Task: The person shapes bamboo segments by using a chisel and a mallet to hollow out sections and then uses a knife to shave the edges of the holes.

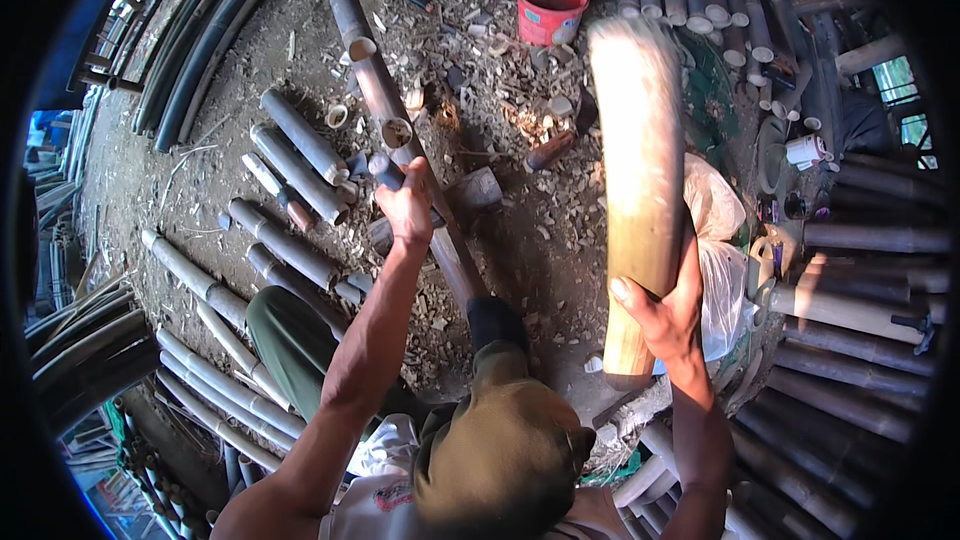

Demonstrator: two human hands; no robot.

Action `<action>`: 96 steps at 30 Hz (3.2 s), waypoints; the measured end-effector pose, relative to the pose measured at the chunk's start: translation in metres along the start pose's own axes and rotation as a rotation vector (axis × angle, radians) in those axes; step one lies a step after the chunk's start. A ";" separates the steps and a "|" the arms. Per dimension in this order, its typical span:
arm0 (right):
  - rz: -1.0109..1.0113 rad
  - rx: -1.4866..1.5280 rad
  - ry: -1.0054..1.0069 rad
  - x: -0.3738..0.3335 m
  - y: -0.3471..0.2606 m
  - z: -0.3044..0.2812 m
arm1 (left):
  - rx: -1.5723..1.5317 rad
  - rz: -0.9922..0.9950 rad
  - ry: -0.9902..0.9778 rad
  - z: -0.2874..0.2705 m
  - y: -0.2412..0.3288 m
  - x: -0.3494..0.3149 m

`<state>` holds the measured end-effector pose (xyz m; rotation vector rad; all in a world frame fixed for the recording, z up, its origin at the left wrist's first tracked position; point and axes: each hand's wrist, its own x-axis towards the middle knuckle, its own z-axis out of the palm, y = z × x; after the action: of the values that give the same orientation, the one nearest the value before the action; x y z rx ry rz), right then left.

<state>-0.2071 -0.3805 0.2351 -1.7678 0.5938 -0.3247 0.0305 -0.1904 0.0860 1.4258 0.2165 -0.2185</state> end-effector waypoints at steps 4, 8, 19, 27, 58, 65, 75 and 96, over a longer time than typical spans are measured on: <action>0.191 0.095 0.080 -0.026 0.033 -0.004 | 0.208 1.062 -0.572 0.004 0.016 -0.039; 0.265 0.183 0.058 -0.037 0.060 -0.004 | -0.166 0.263 -0.180 0.021 0.060 0.018; 0.078 0.108 -0.085 0.014 0.007 0.019 | 0.073 0.110 -0.200 -0.003 -0.012 0.012; 0.063 0.136 -0.137 0.033 -0.021 0.030 | 0.123 0.120 -0.173 -0.004 -0.013 0.011; -0.938 -0.267 -0.073 0.126 -0.120 0.077 | 0.280 0.180 -0.206 -0.005 -0.014 -0.006; -0.331 -0.603 -0.493 0.086 -0.063 0.105 | 0.059 0.398 -0.414 -0.031 -0.054 -0.004; 0.075 -0.138 -0.120 -0.005 0.018 0.021 | -0.038 0.069 -0.098 -0.012 -0.004 0.002; 0.097 -0.070 -0.039 -0.027 0.078 0.026 | -0.182 0.178 -0.288 -0.015 0.031 0.011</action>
<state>-0.2341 -0.3593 0.1559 -1.8013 0.6673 -0.2044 0.0497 -0.1721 0.1107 1.2091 -0.1237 -0.2482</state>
